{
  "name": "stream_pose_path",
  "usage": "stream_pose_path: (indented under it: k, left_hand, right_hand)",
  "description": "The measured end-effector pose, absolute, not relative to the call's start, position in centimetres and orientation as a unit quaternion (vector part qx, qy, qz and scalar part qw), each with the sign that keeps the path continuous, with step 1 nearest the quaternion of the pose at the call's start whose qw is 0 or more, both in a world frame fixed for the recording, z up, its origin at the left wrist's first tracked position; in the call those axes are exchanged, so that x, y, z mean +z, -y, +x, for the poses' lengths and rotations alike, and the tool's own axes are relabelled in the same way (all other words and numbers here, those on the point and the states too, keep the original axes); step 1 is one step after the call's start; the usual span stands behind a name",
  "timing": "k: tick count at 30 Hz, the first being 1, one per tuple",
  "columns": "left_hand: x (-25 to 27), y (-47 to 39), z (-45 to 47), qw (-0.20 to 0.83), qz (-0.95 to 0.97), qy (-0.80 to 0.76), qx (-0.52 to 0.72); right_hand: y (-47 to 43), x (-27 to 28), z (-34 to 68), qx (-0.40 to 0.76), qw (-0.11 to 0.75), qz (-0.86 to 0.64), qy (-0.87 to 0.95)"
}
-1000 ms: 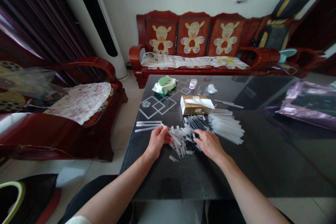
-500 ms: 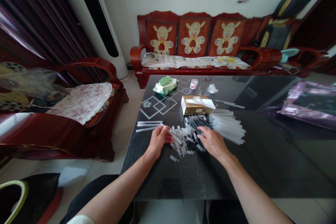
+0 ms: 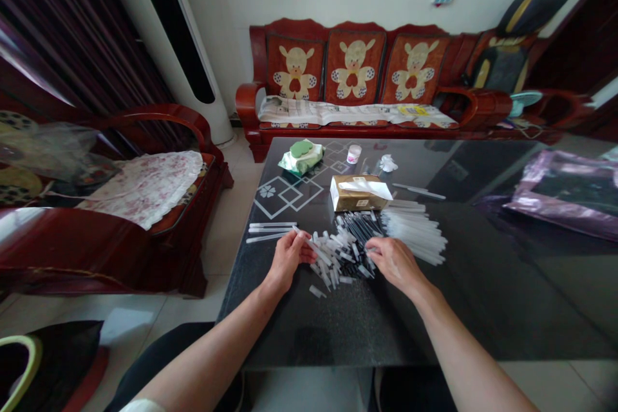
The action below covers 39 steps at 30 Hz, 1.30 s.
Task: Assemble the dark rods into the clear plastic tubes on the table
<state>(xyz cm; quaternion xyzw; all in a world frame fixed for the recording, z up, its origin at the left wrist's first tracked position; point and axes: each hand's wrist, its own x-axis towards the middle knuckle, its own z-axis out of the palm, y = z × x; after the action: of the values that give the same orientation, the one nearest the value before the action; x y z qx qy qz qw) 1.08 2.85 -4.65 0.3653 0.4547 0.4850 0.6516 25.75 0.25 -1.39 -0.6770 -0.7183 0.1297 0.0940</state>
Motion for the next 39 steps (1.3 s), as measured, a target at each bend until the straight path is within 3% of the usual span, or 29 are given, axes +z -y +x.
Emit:
stream_pose_path:
  k: [9,20,39]
  left_hand:
    - [-5.0,-2.8,1.0,0.647,0.383,-0.451,0.481]
    - [-4.5,-2.7,1.1,0.647,0.379,-0.455,0.480]
    - [-4.2,-2.5,1.2,0.640,0.386,-0.459,0.480]
  right_hand:
    - [-0.6,-2.1,24.3,0.099,0.039,-0.681,0.725]
    - [-1.1,-1.9,26.8,0.090,0.073,-0.720,0.684]
    - [-1.1,-2.9,26.0,0.069,0.008,-0.740,0.669]
